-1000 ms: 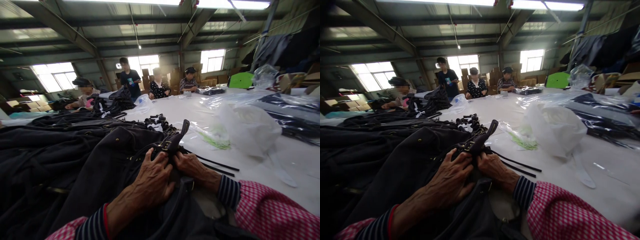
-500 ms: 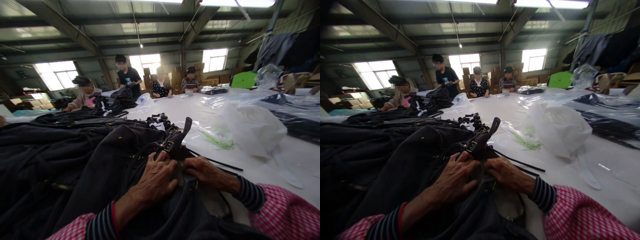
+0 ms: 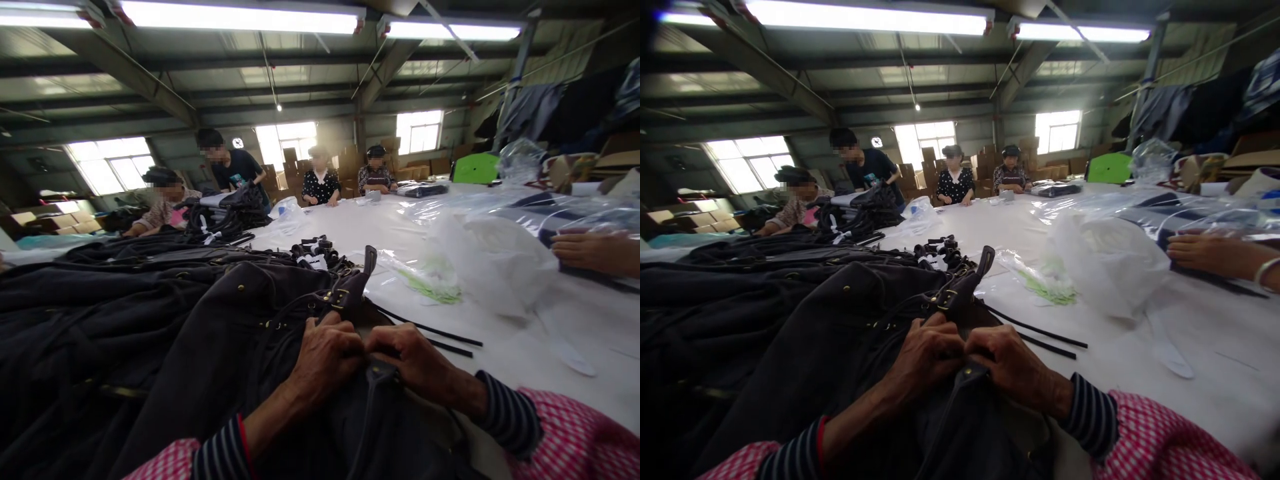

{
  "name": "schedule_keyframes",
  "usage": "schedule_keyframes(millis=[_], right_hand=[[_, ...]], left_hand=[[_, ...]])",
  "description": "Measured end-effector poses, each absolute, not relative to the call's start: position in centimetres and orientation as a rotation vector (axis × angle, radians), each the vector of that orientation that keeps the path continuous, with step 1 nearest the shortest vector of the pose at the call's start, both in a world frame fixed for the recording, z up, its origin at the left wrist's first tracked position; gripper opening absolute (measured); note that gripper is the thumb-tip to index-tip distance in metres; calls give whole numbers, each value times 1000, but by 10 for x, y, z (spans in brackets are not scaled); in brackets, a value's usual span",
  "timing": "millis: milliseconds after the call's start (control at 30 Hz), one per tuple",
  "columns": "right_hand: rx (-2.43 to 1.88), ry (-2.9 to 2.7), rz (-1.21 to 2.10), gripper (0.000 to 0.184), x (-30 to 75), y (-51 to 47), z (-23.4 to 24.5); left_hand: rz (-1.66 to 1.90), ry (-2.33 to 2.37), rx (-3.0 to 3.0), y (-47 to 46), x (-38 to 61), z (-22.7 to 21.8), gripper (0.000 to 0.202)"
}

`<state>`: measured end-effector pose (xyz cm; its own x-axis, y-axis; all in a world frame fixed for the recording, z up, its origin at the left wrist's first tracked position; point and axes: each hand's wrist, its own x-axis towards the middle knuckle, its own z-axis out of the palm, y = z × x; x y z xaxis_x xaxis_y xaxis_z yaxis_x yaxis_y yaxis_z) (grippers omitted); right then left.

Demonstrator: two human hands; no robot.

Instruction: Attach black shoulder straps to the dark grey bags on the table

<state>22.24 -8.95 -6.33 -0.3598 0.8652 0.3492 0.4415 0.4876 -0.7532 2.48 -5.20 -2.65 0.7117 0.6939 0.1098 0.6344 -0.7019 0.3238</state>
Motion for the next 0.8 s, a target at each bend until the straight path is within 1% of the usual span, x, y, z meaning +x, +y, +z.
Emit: schedule_keyframes(millis=[100, 167, 267, 333, 400, 467, 533, 633, 667, 700, 800], right_hand=[[-1064, -2026, 722, 12, 225, -95, -59], [-1061, -2058, 668, 13, 229, -92, -49], [-1081, -2040, 379, 13, 232, -74, -32], [-1153, -1988, 152, 22, 231, -53, -27], [-1226, -2001, 98, 30, 230, -31, -32], [-1231, -2091, 225, 34, 231, -13, -42], [-1188, -2179, 455, 39, 239, 1, -46], [-1200, -2223, 852, 41, 252, 22, -34], [-1241, -2250, 893, 40, 254, 32, -26], [-1311, -2292, 823, 38, 253, 44, -19], [-1533, -2329, 242, 23, 233, 89, -5]], left_hand=[[346, 1061, 2630, -52, 27, -28, 12], [362, 1052, 2665, -53, 28, -30, 10], [407, 945, 2806, -53, 27, -36, 11], [476, 839, 2908, -52, 26, -43, 15], [616, 732, 3021, -50, 24, -49, 22], [764, 606, 3127, -48, 22, -53, 25], [816, 499, 3199, -46, 21, -56, 23], [789, 578, 3216, -43, 21, -58, 18], [797, 635, 3214, -42, 21, -60, 19], [814, 683, 3215, -41, 21, -62, 20], [791, 695, 3259, -35, 21, -75, 24]])
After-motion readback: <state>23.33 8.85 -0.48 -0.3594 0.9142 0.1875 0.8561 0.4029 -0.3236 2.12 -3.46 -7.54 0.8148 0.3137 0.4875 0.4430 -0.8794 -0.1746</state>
